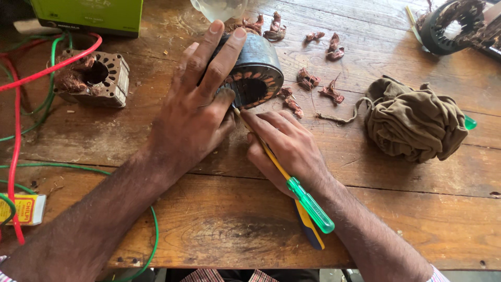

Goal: The person holds an electric motor stator on a wooden workbench and uses a wooden stick to pry burnt copper windings out of the stator slots, pulling loose wire pieces out by hand and dropping them on the table. They rotate the stator to reach different slots and continue extracting wire throughout the clip.

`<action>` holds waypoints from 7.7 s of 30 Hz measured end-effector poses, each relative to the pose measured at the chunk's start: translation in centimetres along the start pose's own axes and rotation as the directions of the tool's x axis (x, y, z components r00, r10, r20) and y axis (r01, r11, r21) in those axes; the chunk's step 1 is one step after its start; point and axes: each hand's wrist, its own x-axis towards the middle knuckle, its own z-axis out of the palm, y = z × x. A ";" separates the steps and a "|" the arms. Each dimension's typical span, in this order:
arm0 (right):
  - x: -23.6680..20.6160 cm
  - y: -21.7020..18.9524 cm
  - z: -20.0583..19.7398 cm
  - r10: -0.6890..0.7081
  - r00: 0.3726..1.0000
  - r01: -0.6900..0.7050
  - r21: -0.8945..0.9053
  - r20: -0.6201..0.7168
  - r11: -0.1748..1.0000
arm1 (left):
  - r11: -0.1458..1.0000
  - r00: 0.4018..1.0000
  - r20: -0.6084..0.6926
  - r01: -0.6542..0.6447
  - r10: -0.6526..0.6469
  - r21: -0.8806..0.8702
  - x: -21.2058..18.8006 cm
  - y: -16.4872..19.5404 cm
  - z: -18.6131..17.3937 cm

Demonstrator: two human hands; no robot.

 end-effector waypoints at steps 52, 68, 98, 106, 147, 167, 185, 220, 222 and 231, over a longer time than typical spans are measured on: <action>0.9 -0.6 2.0 -0.062 0.951 0.037 -0.087 -0.304 0.996 | 0.984 0.999 0.046 -0.033 0.026 0.173 0.4 -0.1 -1.2; 0.9 -1.0 0.7 -0.234 0.882 0.201 -0.121 -0.410 0.972 | 0.937 0.998 0.017 0.051 -0.060 0.347 -1.6 -1.3 0.5; 0.2 1.2 -1.0 -0.055 0.649 0.156 0.062 -0.759 0.986 | 0.156 0.714 0.699 -0.686 -0.046 0.711 4.9 3.1 -2.6; 0.4 1.8 -1.2 -0.047 0.640 0.165 0.078 -0.767 0.983 | 0.351 0.501 0.819 -0.740 -0.282 0.574 7.2 4.5 -2.2; 0.2 2.6 -0.9 -0.055 0.721 0.090 0.015 -0.691 0.996 | 0.435 0.889 0.436 -0.451 0.140 0.779 4.0 -1.4 -1.8; 0.4 3.4 -0.4 -0.096 0.712 0.135 0.001 -0.695 0.991 | 0.389 0.895 0.370 -0.443 0.250 0.808 4.0 -0.7 -2.6; 0.1 -0.2 -0.5 -0.062 0.968 0.041 -0.093 -0.243 0.995 | 0.983 0.982 -0.050 -0.182 0.181 -0.016 -1.1 -5.2 -2.0; -0.6 -1.1 1.6 0.148 0.933 -0.122 0.098 -0.327 0.988 | 0.975 0.966 -0.177 -0.165 0.190 0.147 -1.0 -1.8 -1.7; -0.8 -1.0 1.8 0.156 0.919 -0.109 0.149 -0.363 0.983 | 0.976 0.983 -0.101 -0.133 0.152 0.173 -1.3 -1.6 -2.0; -0.6 -1.5 1.7 0.140 0.934 -0.107 0.116 -0.328 0.987 | 0.878 0.994 0.107 -0.072 0.023 0.473 -3.2 -1.4 -1.5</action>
